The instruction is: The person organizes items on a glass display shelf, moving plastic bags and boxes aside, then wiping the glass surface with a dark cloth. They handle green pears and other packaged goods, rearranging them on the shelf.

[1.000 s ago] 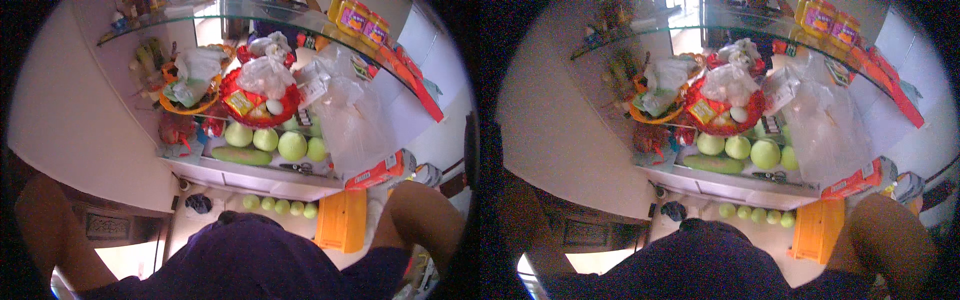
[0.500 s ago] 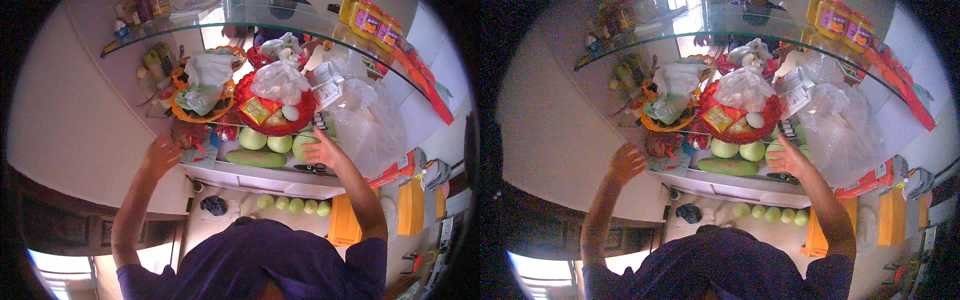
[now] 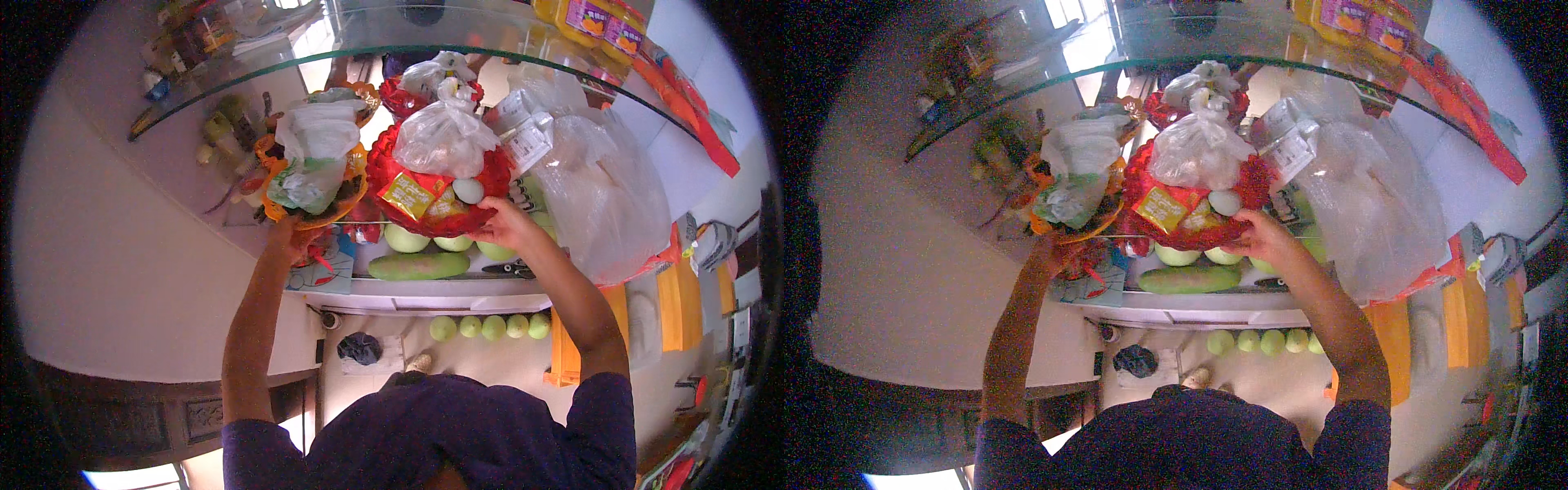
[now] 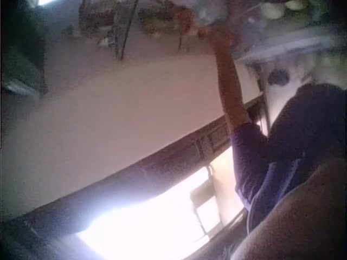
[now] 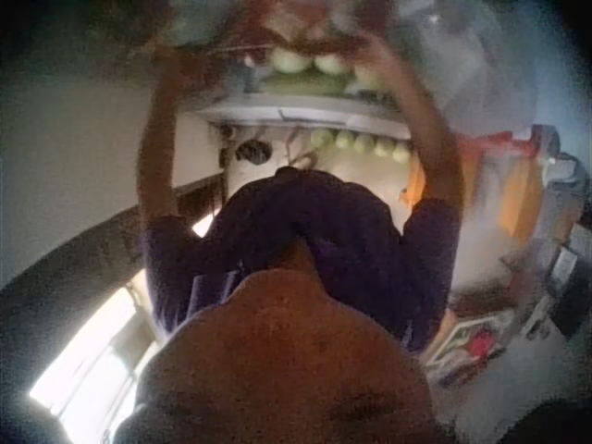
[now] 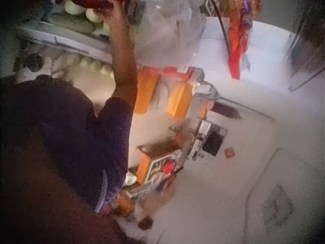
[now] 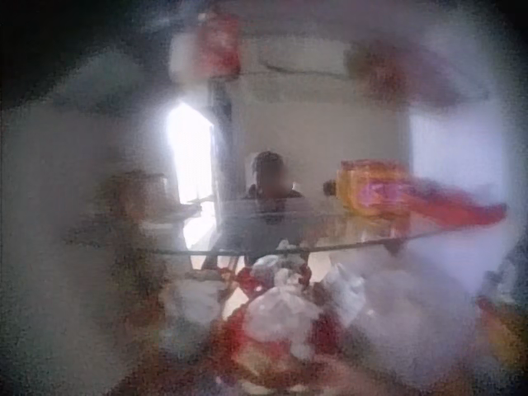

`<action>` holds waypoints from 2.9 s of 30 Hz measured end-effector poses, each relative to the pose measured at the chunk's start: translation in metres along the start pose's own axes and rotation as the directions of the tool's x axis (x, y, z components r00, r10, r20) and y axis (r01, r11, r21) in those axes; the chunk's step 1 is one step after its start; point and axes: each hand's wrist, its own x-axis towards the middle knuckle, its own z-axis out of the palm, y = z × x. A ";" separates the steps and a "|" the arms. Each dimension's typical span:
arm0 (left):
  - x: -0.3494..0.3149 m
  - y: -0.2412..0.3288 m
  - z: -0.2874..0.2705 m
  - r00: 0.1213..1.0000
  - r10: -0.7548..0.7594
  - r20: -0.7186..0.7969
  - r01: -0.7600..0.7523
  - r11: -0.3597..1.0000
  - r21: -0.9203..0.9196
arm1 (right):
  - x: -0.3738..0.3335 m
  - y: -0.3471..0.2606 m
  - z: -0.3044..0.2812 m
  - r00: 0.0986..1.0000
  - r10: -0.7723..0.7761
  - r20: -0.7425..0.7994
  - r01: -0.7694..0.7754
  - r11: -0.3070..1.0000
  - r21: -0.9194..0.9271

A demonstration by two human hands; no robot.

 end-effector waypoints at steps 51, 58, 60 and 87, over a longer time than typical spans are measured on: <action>-0.087 0.023 0.011 0.644 -0.692 0.326 0.410 0.672 0.616 | -0.308 0.210 0.163 0.596 -0.080 -0.799 0.500 0.815 0.292; -0.062 0.044 0.019 0.506 -0.765 0.398 0.330 0.598 0.730 | -0.321 0.262 0.222 0.336 -0.079 -0.939 0.643 0.748 0.167; -0.061 0.048 0.023 0.468 -0.789 0.398 0.325 0.572 0.753 | -0.319 0.271 0.239 0.351 -0.102 -0.931 0.687 0.703 0.182; -0.077 -0.012 0.050 0.442 -0.851 0.282 0.267 0.425 0.865 | -0.217 0.238 -0.078 0.205 -0.409 -0.889 0.920 0.391 0.032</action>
